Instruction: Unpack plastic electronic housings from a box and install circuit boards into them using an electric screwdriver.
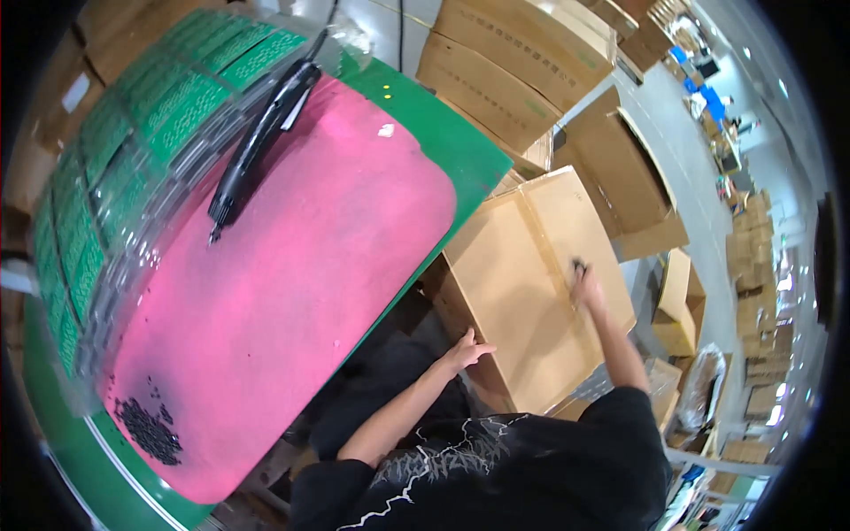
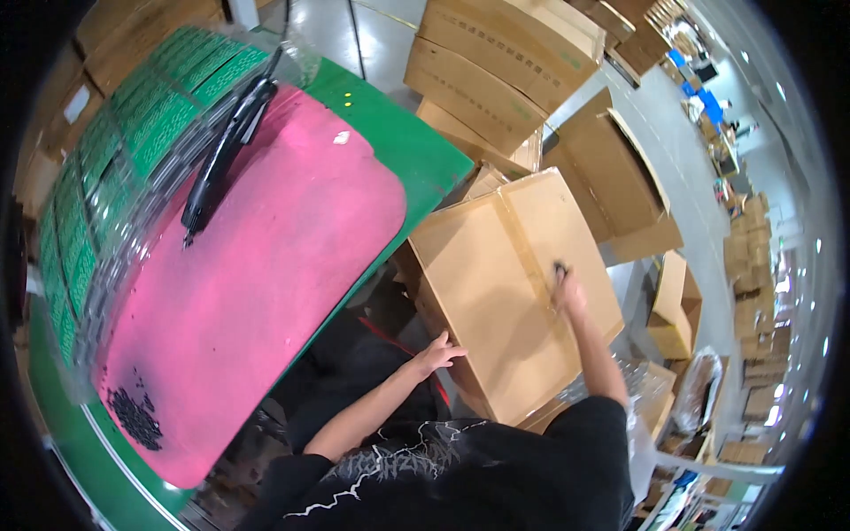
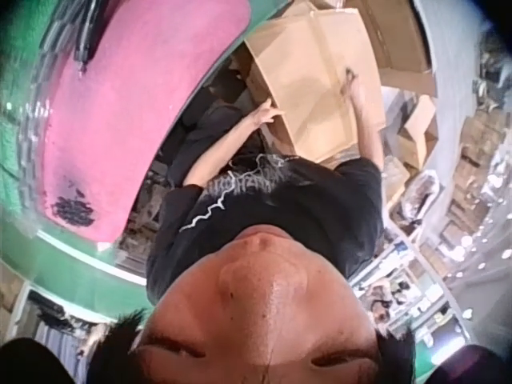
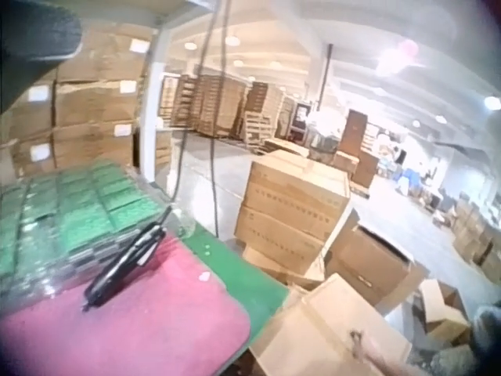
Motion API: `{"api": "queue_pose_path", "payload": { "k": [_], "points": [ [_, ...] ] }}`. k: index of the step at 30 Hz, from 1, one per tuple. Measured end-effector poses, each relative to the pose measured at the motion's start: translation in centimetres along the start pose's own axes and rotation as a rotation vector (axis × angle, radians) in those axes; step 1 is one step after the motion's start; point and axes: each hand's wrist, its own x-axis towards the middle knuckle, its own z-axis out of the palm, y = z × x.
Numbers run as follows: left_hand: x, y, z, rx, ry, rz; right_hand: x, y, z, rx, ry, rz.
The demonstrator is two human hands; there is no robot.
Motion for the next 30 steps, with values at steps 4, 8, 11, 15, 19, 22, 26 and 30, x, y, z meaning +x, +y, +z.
{"api": "queue_pose_path", "payload": {
  "k": [4, 8, 11, 15, 19, 22, 26, 30],
  "points": [
    [2.7, -3.5, -0.8, 0.053, 0.035, 0.152, -6.0, 1.1, 2.8, 0.207, 0.051, -0.033],
    [1.4, -1.0, 0.9, 0.016, -0.094, 0.058, -7.4, 3.2, 1.6, 0.306, 0.4, 0.029],
    [1.7, -2.2, 0.3, 0.024, -0.045, 0.065, -14.0, -6.3, -7.4, 0.214, 0.566, 0.115],
    [-0.2, 0.8, 2.8, -0.122, -0.094, 0.141, -15.5, -4.8, -11.1, 0.266, 0.961, 0.016],
    [0.5, 2.1, 7.4, -0.353, -0.448, 0.525, -13.9, -0.2, -15.7, 0.12, 1.255, -0.199],
    [3.2, 1.4, 12.2, -0.122, -0.207, 0.666, -16.1, 1.2, -18.9, 0.248, 1.247, -0.108],
    [0.3, 2.8, 12.5, 0.268, -0.202, 0.467, -22.7, -1.8, -19.9, 0.214, 1.202, -0.237],
    [-6.4, 5.1, 8.2, 0.195, -0.353, 0.208, -29.5, -5.0, -17.0, 0.694, 0.289, -0.027]
  ]
}}
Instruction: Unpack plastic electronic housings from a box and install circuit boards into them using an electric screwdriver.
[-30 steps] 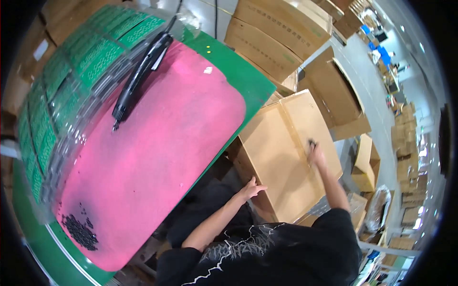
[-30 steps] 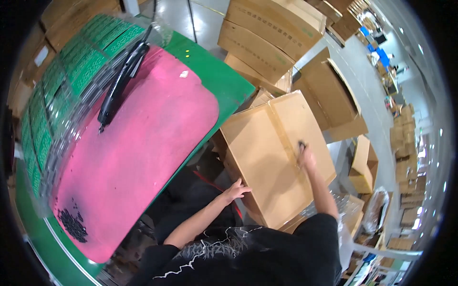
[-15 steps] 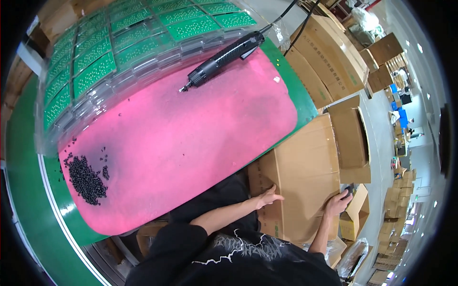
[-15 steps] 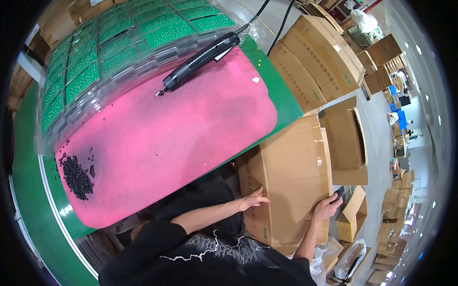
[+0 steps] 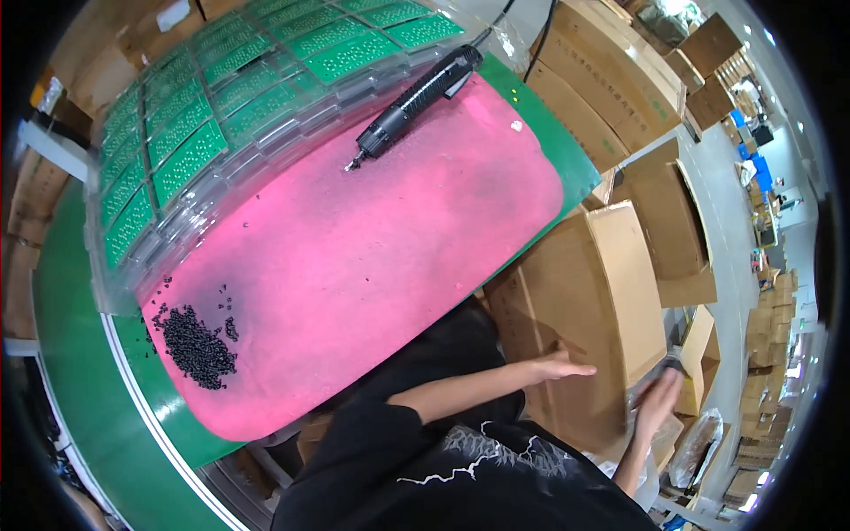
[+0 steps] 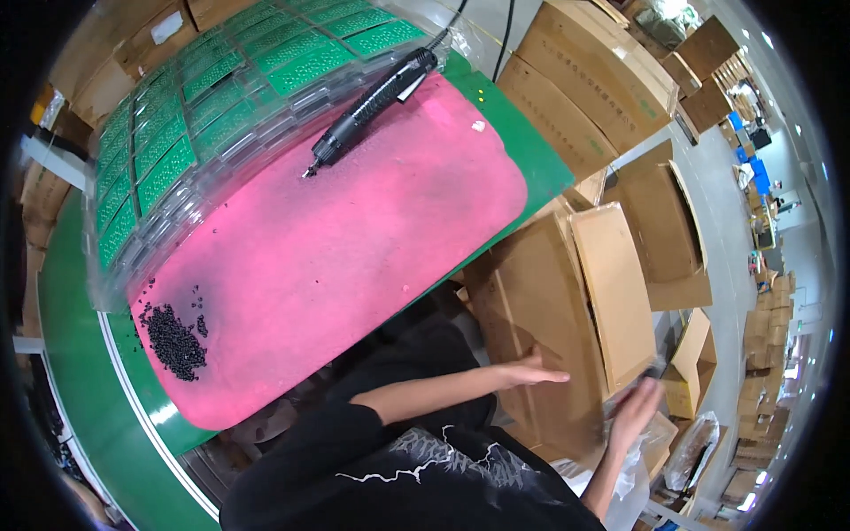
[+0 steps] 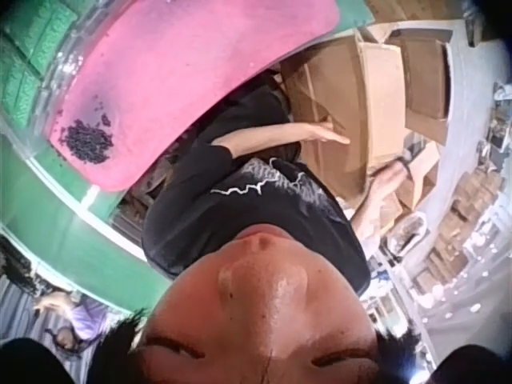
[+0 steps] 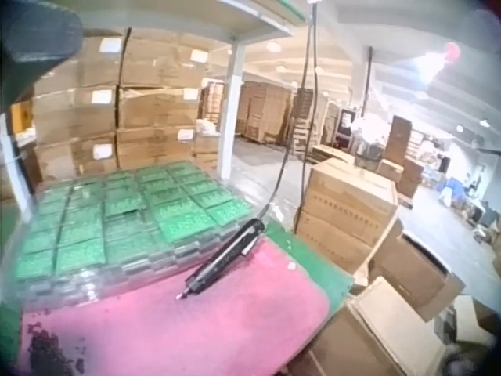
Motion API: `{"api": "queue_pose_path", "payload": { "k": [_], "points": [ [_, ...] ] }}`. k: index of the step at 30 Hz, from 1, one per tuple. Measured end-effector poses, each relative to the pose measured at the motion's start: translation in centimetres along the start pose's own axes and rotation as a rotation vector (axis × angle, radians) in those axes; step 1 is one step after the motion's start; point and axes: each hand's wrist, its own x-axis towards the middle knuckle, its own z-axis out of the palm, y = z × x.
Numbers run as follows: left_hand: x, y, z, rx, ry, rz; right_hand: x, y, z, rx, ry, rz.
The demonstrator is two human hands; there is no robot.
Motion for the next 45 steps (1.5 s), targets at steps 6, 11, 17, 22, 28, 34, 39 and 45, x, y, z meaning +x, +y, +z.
{"api": "queue_pose_path", "payload": {
  "k": [6, 11, 17, 22, 28, 34, 39, 45],
  "points": [
    [-4.4, 2.2, -0.6, 0.001, 0.582, 0.311, -3.6, 4.1, 2.4, 0.221, -0.706, 0.782],
    [-5.7, 8.1, 1.2, -0.23, 0.653, 0.555, -3.8, 11.4, 2.8, 0.137, -0.786, 0.775],
    [-5.3, 1.5, -1.3, -0.305, 0.572, 0.461, -8.3, 25.7, 3.1, 0.137, -0.685, 1.429],
    [-8.6, 2.7, -1.0, -0.543, 0.525, 0.454, -9.1, 25.8, 4.2, 0.307, -0.161, 1.235],
    [-7.1, 3.7, -0.3, -0.799, 0.3, 0.407, -2.5, 16.2, -2.6, 0.57, 0.414, 0.778],
    [6.8, -4.5, -6.0, -0.157, 0.796, 0.003, 2.0, 19.5, -3.8, -0.263, 0.685, 0.152],
    [13.2, -16.2, -11.8, -0.19, 1.072, 0.1, -1.7, 20.9, -4.6, -0.397, -0.227, 0.37],
    [8.2, -10.9, -7.2, -0.078, 1.044, -0.332, -4.6, 20.4, -1.8, -0.067, -0.285, 0.663]
  ]
}}
